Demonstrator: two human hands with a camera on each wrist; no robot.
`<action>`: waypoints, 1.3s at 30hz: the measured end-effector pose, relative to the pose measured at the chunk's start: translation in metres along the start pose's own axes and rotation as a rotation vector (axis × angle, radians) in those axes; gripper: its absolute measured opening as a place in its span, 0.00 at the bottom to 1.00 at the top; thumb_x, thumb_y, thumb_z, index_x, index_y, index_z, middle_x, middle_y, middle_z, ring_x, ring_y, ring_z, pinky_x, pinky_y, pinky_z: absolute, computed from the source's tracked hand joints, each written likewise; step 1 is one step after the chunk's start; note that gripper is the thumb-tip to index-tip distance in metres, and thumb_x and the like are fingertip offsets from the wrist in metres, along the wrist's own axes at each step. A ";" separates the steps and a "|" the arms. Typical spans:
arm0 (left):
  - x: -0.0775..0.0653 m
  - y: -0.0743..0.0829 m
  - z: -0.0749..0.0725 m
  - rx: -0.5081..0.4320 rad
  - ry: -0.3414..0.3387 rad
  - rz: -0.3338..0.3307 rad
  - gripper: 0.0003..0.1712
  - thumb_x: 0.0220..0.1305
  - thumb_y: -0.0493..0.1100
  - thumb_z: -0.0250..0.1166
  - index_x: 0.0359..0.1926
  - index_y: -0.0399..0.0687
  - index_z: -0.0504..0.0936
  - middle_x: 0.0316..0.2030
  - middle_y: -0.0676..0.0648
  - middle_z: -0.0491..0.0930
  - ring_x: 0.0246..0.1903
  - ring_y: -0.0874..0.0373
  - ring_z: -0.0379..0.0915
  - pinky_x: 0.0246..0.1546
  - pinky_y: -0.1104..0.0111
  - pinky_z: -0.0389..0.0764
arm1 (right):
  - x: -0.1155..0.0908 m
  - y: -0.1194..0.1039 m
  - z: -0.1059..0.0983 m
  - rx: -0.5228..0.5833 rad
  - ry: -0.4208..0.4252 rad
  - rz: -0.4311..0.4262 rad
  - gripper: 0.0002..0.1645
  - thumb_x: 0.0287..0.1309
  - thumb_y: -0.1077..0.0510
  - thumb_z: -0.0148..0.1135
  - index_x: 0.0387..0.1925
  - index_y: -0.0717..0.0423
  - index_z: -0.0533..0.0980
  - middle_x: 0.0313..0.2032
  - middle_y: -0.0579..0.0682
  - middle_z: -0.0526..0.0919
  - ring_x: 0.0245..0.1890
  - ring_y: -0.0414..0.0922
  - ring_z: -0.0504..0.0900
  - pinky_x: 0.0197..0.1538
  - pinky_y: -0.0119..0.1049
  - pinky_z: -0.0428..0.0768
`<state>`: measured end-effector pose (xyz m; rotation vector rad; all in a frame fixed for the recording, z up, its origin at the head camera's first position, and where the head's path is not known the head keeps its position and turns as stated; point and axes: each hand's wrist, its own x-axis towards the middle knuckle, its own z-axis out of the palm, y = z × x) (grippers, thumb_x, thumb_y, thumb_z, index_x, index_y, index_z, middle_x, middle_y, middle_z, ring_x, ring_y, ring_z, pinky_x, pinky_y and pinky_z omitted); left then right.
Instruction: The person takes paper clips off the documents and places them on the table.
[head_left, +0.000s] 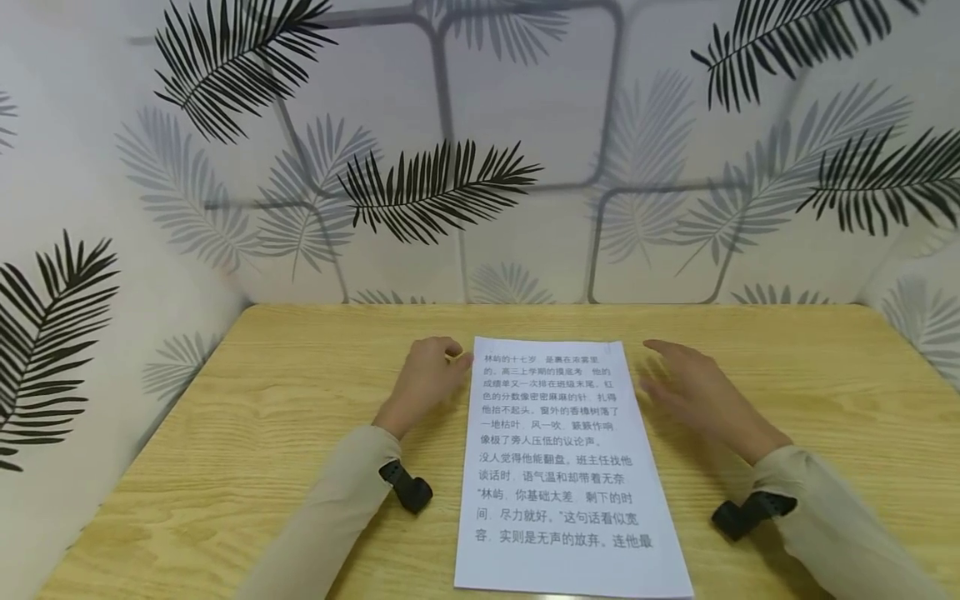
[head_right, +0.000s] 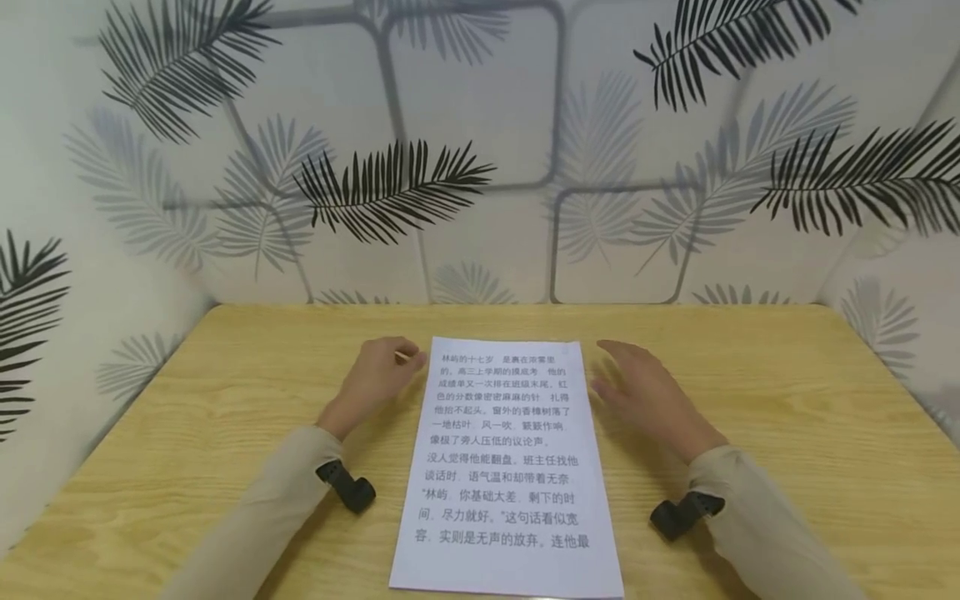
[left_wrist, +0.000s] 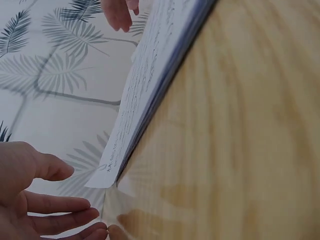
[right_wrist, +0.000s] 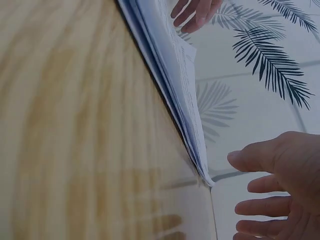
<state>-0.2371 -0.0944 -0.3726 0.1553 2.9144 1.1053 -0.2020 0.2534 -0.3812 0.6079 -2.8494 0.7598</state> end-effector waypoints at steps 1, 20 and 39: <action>0.001 -0.001 0.001 -0.003 0.003 -0.004 0.21 0.69 0.47 0.60 0.53 0.35 0.80 0.50 0.39 0.80 0.36 0.54 0.76 0.40 0.63 0.79 | 0.002 -0.001 0.001 0.003 -0.003 -0.003 0.34 0.63 0.59 0.61 0.64 0.74 0.63 0.60 0.74 0.68 0.61 0.70 0.65 0.63 0.64 0.62; 0.003 0.005 0.010 -0.043 -0.050 0.033 0.21 0.67 0.38 0.62 0.58 0.35 0.75 0.49 0.39 0.80 0.48 0.50 0.78 0.49 0.63 0.80 | 0.015 -0.018 0.024 0.033 -0.121 0.100 0.38 0.62 0.56 0.63 0.66 0.71 0.60 0.60 0.72 0.70 0.62 0.70 0.63 0.63 0.64 0.62; 0.016 -0.004 0.016 -0.171 -0.021 0.033 0.16 0.64 0.36 0.65 0.51 0.33 0.80 0.37 0.40 0.84 0.34 0.52 0.81 0.33 0.67 0.81 | 0.014 -0.020 0.028 0.313 -0.029 0.249 0.33 0.65 0.58 0.60 0.66 0.65 0.61 0.65 0.67 0.67 0.67 0.64 0.62 0.66 0.60 0.60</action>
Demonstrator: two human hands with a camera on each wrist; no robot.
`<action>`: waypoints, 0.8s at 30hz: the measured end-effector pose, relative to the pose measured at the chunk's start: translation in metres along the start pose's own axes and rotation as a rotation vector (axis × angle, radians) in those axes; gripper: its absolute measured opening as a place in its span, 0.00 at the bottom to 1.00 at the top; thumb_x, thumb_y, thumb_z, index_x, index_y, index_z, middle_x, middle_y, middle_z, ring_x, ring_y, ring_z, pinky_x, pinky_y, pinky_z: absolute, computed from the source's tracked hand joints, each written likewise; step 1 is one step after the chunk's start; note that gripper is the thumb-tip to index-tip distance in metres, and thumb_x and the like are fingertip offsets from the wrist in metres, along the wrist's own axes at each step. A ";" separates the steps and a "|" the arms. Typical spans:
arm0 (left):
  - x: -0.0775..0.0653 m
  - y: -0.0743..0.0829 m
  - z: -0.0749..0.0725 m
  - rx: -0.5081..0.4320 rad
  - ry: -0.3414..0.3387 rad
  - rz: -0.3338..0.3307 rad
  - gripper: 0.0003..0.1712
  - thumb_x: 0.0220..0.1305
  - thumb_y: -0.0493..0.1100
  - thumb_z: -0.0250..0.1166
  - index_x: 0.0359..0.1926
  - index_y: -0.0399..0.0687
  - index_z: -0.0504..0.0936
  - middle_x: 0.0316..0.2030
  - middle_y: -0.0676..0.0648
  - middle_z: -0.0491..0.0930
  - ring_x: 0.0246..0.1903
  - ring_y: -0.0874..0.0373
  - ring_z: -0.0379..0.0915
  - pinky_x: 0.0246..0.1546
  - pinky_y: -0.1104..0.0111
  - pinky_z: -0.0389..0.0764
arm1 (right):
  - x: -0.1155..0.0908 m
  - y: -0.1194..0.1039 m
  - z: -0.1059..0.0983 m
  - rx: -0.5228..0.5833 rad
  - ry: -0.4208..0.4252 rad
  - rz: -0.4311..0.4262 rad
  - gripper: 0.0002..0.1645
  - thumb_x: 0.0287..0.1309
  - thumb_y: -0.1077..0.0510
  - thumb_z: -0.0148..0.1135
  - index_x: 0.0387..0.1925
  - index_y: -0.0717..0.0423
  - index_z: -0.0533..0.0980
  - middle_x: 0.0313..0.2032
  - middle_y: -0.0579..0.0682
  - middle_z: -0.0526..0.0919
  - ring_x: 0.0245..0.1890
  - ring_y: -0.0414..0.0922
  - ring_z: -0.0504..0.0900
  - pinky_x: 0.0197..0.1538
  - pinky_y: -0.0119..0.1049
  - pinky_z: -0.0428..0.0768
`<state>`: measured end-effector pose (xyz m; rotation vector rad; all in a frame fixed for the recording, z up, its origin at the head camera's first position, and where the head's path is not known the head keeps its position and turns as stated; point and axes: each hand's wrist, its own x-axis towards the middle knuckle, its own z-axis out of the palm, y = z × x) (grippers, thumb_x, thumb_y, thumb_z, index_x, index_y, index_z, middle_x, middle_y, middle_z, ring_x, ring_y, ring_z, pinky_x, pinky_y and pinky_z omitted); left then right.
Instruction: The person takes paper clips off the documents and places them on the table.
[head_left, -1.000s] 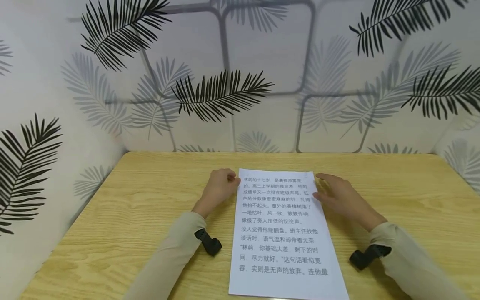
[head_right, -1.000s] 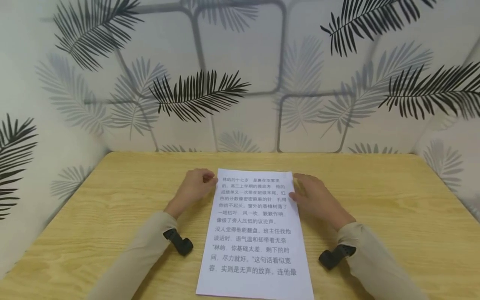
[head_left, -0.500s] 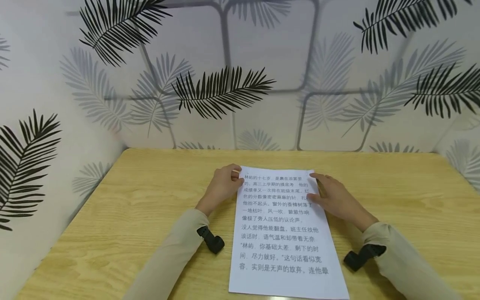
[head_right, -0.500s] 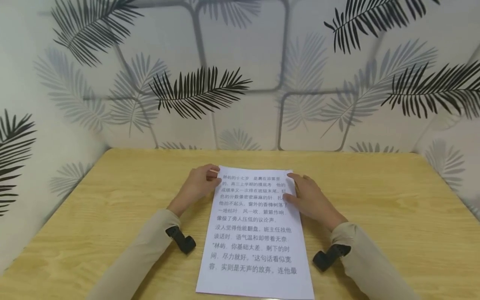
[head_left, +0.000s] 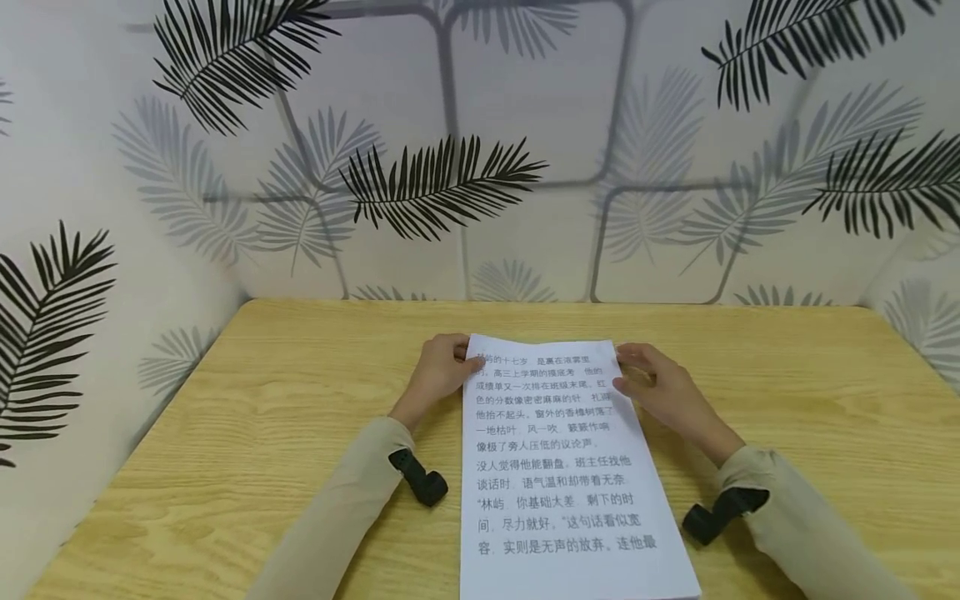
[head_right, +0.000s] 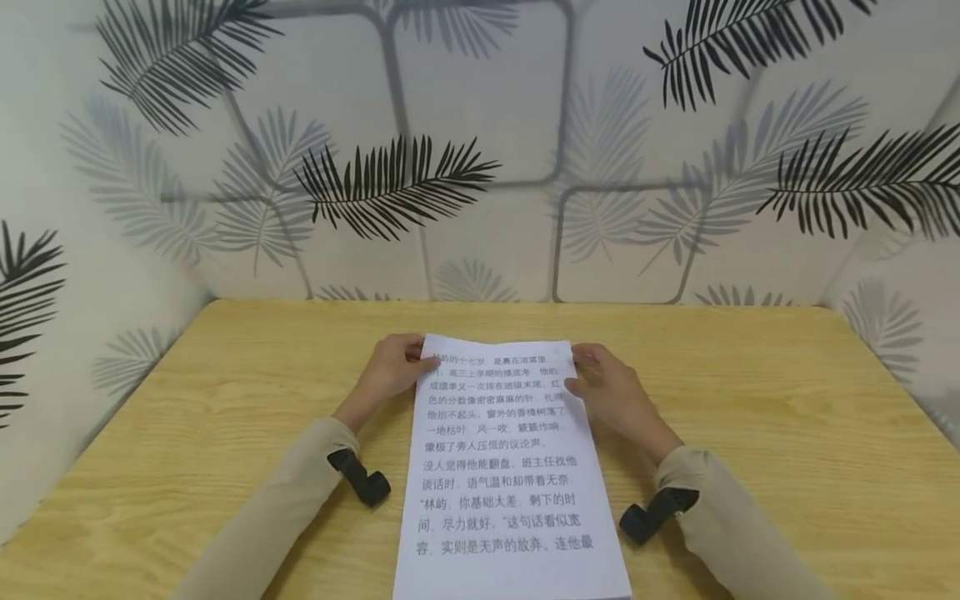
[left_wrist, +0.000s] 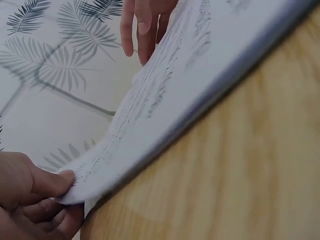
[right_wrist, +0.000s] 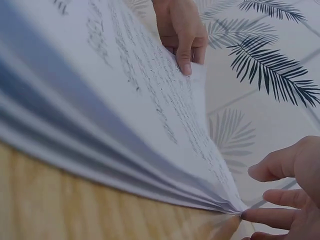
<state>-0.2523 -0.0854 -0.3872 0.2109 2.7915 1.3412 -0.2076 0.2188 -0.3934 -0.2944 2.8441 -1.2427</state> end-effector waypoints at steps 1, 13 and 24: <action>0.000 0.000 0.000 -0.011 0.002 0.001 0.14 0.64 0.36 0.65 0.49 0.33 0.81 0.35 0.40 0.84 0.31 0.53 0.80 0.30 0.69 0.80 | 0.000 0.001 0.000 0.022 0.007 0.003 0.32 0.65 0.59 0.60 0.66 0.65 0.62 0.64 0.66 0.68 0.66 0.63 0.63 0.66 0.59 0.61; -0.005 0.009 -0.004 -0.191 0.086 0.007 0.09 0.63 0.38 0.66 0.38 0.34 0.85 0.26 0.43 0.85 0.21 0.59 0.78 0.20 0.74 0.74 | -0.004 -0.015 -0.012 0.167 0.222 -0.013 0.21 0.66 0.59 0.59 0.56 0.67 0.72 0.41 0.62 0.84 0.35 0.45 0.83 0.37 0.32 0.82; -0.034 0.039 -0.035 -0.414 -0.022 0.168 0.15 0.66 0.45 0.65 0.42 0.35 0.85 0.30 0.43 0.86 0.26 0.58 0.82 0.29 0.72 0.76 | -0.021 -0.061 -0.040 0.401 0.489 -0.130 0.09 0.61 0.64 0.63 0.35 0.70 0.77 0.21 0.35 0.81 0.19 0.33 0.78 0.25 0.22 0.76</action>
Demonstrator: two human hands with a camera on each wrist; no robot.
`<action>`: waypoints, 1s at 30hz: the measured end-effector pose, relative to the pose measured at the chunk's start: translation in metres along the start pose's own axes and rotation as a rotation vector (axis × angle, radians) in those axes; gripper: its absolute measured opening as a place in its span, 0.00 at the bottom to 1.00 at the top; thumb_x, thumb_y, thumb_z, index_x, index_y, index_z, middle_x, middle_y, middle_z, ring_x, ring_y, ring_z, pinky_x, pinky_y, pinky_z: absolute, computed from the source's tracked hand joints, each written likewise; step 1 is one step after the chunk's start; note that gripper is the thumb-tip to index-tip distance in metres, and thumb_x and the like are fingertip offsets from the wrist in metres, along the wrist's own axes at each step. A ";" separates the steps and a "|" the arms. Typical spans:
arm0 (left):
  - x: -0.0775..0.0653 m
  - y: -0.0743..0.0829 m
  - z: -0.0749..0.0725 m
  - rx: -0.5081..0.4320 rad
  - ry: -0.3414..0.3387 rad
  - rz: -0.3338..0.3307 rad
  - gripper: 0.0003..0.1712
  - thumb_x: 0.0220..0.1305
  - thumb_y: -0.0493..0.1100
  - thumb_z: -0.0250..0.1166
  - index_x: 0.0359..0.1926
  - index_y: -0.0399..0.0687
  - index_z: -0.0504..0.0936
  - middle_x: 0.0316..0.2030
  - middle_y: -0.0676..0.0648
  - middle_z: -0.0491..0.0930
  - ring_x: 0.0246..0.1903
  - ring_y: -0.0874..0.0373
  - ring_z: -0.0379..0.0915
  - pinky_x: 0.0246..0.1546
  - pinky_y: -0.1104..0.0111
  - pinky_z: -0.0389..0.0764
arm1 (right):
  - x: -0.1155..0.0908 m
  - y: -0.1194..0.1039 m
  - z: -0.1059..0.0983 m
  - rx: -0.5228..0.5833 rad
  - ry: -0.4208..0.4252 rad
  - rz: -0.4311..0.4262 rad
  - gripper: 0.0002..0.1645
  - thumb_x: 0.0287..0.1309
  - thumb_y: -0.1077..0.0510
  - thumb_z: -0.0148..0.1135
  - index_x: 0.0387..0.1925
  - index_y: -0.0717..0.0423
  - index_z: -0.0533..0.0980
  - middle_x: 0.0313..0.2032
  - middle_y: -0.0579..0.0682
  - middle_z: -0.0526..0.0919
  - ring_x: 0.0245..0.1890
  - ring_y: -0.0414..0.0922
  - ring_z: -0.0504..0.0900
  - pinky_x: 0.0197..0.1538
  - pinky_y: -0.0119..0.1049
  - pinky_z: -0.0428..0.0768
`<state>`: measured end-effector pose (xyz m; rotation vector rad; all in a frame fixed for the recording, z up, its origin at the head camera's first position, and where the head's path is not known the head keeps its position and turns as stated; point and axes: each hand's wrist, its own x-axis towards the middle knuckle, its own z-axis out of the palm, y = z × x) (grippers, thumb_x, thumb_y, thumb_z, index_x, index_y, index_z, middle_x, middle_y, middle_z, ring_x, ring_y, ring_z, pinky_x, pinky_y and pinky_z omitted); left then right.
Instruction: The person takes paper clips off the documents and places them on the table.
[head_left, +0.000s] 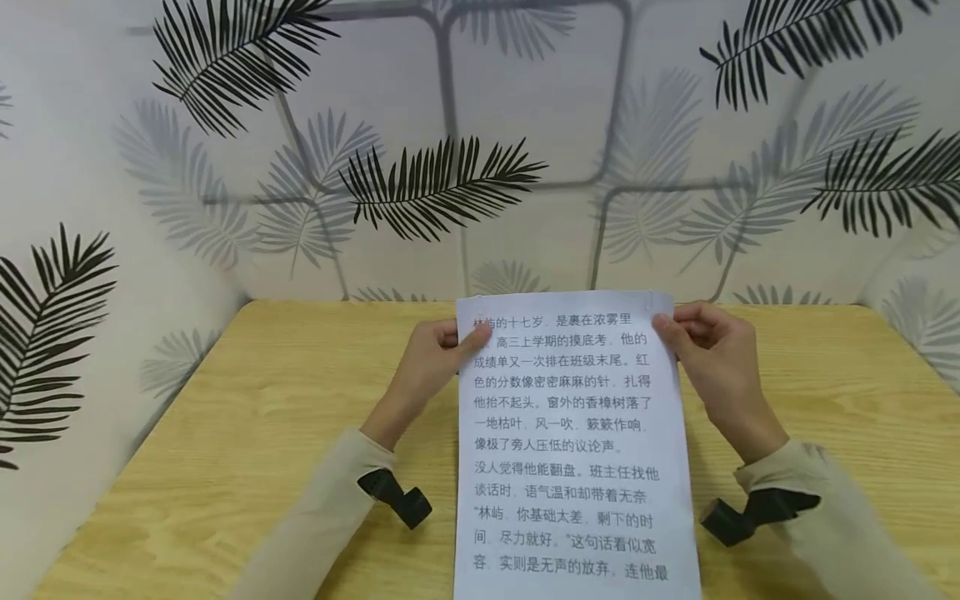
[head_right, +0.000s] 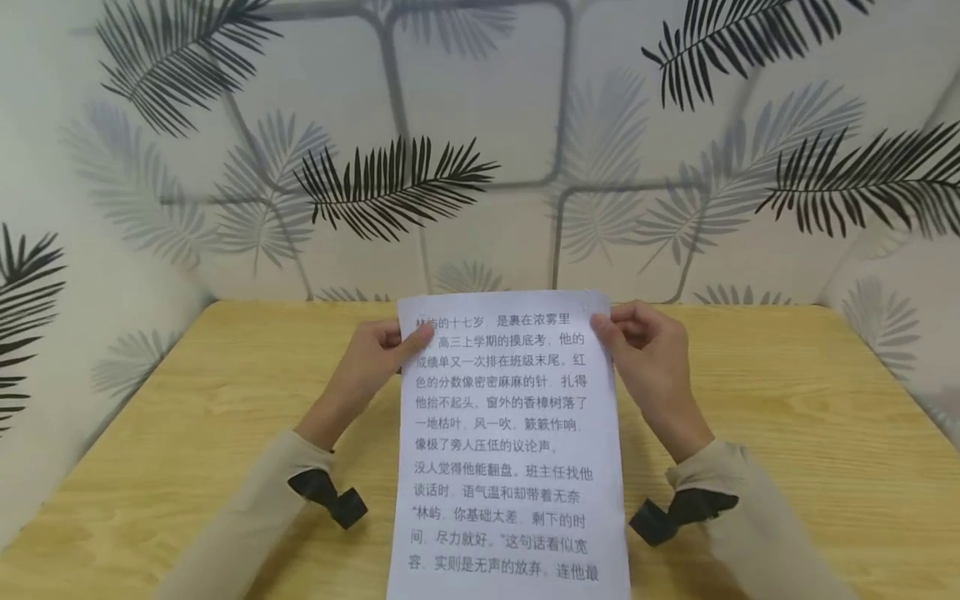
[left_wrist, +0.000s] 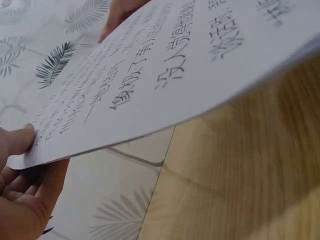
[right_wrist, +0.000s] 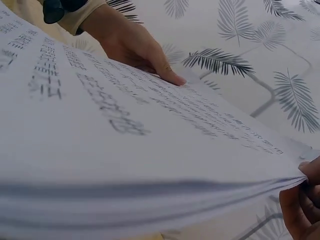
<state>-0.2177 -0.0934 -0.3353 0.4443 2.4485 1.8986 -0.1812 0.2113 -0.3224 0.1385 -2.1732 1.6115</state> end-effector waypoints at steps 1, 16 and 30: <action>-0.002 0.001 -0.001 0.004 -0.039 0.003 0.16 0.66 0.46 0.64 0.42 0.35 0.85 0.30 0.43 0.86 0.27 0.58 0.82 0.29 0.71 0.76 | -0.001 -0.001 0.000 0.021 0.020 -0.004 0.07 0.61 0.65 0.63 0.33 0.69 0.77 0.20 0.36 0.81 0.19 0.33 0.77 0.24 0.22 0.76; -0.013 0.017 -0.031 0.018 -0.191 0.109 0.14 0.68 0.39 0.61 0.42 0.29 0.84 0.27 0.41 0.85 0.18 0.56 0.77 0.23 0.68 0.79 | 0.004 -0.017 -0.009 0.239 -0.131 -0.048 0.04 0.61 0.66 0.63 0.31 0.57 0.80 0.24 0.42 0.85 0.23 0.35 0.80 0.29 0.23 0.79; -0.009 0.020 -0.035 0.032 -0.299 0.023 0.14 0.68 0.38 0.61 0.40 0.27 0.83 0.27 0.39 0.86 0.20 0.51 0.81 0.30 0.62 0.83 | 0.026 -0.039 -0.015 0.056 -0.293 -0.050 0.08 0.63 0.60 0.63 0.42 0.59 0.78 0.33 0.41 0.87 0.30 0.39 0.83 0.38 0.25 0.77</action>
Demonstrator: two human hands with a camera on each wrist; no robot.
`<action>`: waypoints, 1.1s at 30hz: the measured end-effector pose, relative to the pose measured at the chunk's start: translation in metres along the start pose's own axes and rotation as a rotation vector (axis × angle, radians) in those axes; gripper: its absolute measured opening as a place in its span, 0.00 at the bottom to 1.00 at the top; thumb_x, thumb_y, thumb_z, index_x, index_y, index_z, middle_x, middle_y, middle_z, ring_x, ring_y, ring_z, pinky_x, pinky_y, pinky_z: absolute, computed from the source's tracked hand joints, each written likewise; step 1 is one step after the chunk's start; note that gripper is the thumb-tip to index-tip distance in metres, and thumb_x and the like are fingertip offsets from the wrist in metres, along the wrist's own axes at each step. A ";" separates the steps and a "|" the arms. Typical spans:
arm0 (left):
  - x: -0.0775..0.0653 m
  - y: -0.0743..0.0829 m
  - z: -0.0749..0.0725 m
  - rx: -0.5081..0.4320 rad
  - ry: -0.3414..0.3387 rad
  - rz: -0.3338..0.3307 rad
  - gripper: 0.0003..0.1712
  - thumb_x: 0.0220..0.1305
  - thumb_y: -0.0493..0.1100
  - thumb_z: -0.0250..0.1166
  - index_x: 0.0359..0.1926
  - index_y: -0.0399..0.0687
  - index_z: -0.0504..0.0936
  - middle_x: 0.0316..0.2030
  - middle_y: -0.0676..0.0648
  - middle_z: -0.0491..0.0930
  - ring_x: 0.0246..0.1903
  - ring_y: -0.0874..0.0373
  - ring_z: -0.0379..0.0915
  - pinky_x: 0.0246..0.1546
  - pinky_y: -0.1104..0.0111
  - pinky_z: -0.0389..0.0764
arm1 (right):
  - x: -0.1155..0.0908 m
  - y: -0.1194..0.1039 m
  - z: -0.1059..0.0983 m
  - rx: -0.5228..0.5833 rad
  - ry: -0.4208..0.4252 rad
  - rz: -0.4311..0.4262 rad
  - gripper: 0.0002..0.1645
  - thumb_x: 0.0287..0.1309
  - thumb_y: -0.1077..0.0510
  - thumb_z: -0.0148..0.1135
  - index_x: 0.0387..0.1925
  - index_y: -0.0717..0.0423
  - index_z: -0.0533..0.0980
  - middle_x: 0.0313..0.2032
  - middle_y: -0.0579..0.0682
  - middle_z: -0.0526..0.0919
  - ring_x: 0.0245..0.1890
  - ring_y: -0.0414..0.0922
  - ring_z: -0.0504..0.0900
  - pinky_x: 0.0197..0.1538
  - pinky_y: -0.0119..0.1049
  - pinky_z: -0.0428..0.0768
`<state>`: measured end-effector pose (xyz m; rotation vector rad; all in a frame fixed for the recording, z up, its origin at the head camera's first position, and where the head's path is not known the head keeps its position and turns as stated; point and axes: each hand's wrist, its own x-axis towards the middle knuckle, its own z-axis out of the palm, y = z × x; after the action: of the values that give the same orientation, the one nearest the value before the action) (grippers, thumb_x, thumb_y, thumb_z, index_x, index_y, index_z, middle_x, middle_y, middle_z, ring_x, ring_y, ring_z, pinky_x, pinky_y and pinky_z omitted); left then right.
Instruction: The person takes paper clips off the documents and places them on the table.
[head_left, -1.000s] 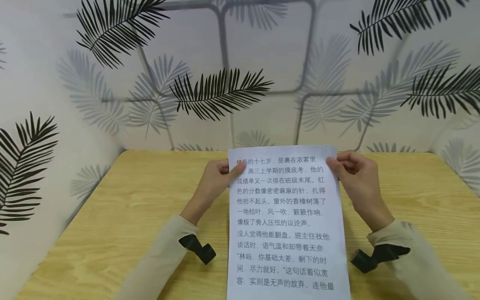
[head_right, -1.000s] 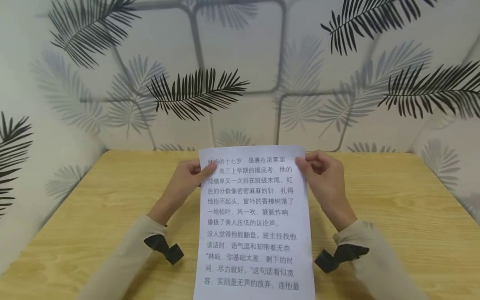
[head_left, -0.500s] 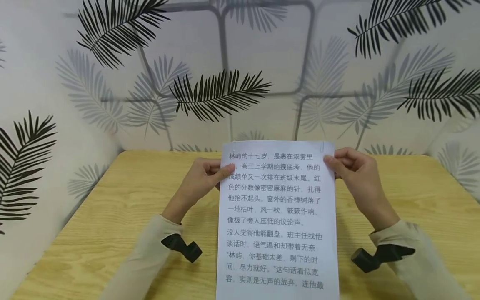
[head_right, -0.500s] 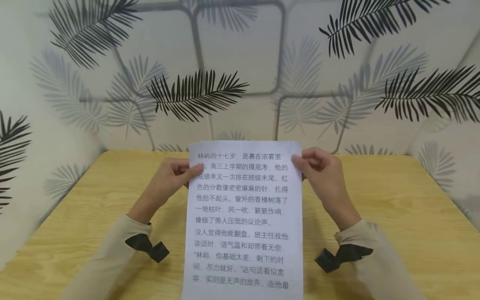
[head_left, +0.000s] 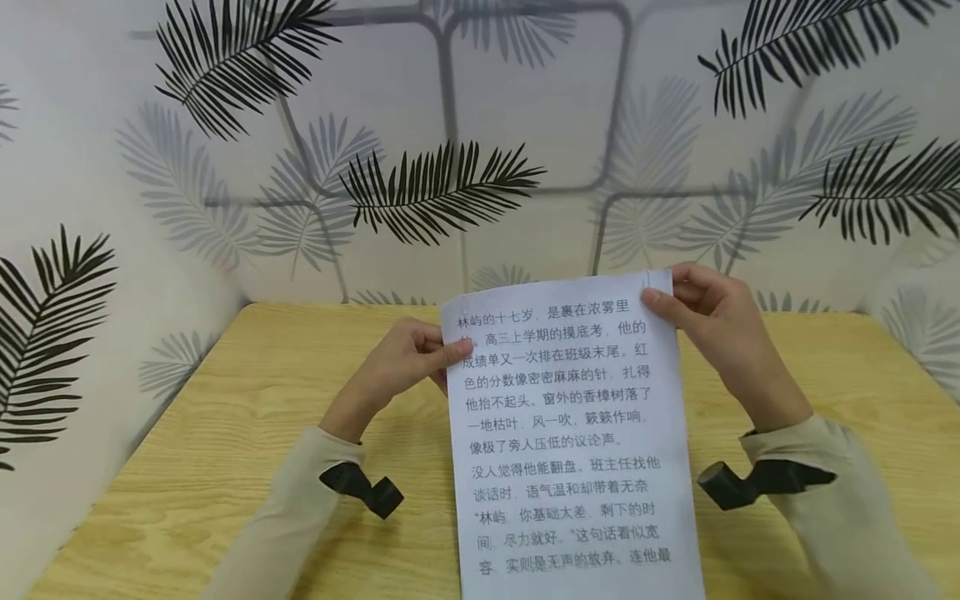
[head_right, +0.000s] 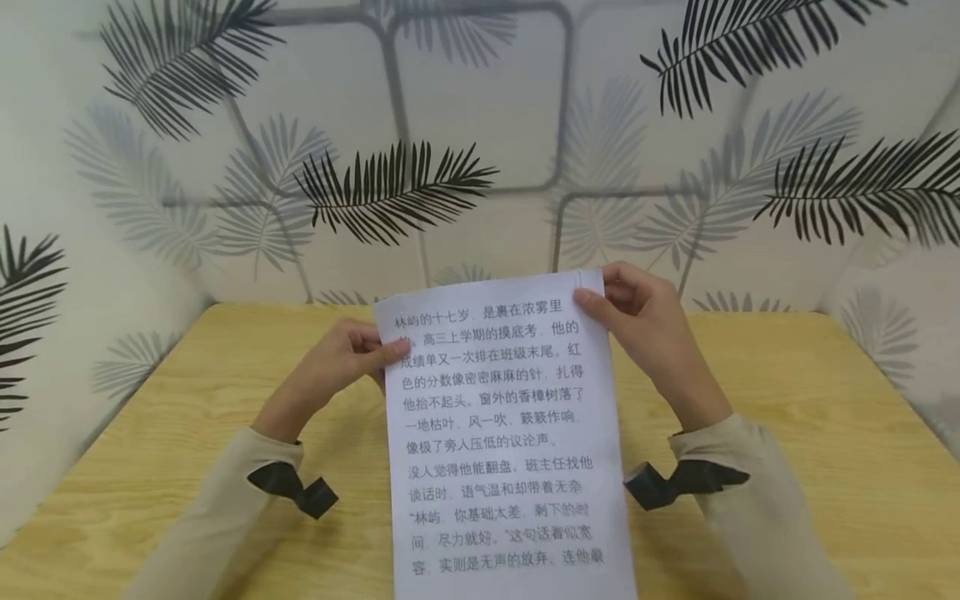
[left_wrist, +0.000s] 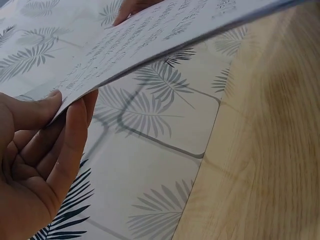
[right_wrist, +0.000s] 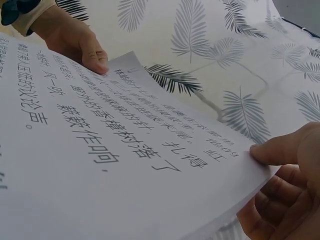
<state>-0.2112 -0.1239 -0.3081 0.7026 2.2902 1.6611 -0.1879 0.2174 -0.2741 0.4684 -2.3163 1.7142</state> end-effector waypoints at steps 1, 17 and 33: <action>0.000 0.000 0.000 -0.003 0.017 -0.003 0.14 0.68 0.38 0.61 0.40 0.26 0.83 0.27 0.40 0.85 0.20 0.52 0.81 0.30 0.62 0.82 | 0.001 -0.002 0.001 0.001 0.002 -0.001 0.08 0.63 0.59 0.63 0.42 0.59 0.78 0.33 0.41 0.87 0.30 0.39 0.83 0.38 0.25 0.77; -0.006 0.001 -0.002 -0.030 0.065 0.012 0.13 0.67 0.36 0.61 0.40 0.24 0.83 0.26 0.40 0.85 0.18 0.56 0.78 0.24 0.66 0.81 | -0.002 0.001 0.012 -0.108 0.120 -0.114 0.06 0.66 0.60 0.60 0.41 0.58 0.78 0.27 0.39 0.83 0.21 0.39 0.73 0.27 0.27 0.72; 0.004 -0.002 0.009 -0.088 0.046 0.010 0.13 0.67 0.38 0.63 0.42 0.28 0.84 0.29 0.40 0.86 0.21 0.53 0.81 0.30 0.59 0.83 | -0.002 0.008 0.001 -0.100 0.174 -0.115 0.08 0.63 0.67 0.55 0.31 0.55 0.77 0.20 0.39 0.76 0.26 0.40 0.68 0.28 0.30 0.64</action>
<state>-0.2111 -0.1145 -0.3124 0.6649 2.2311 1.7885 -0.1889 0.2185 -0.2824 0.4076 -2.1947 1.5147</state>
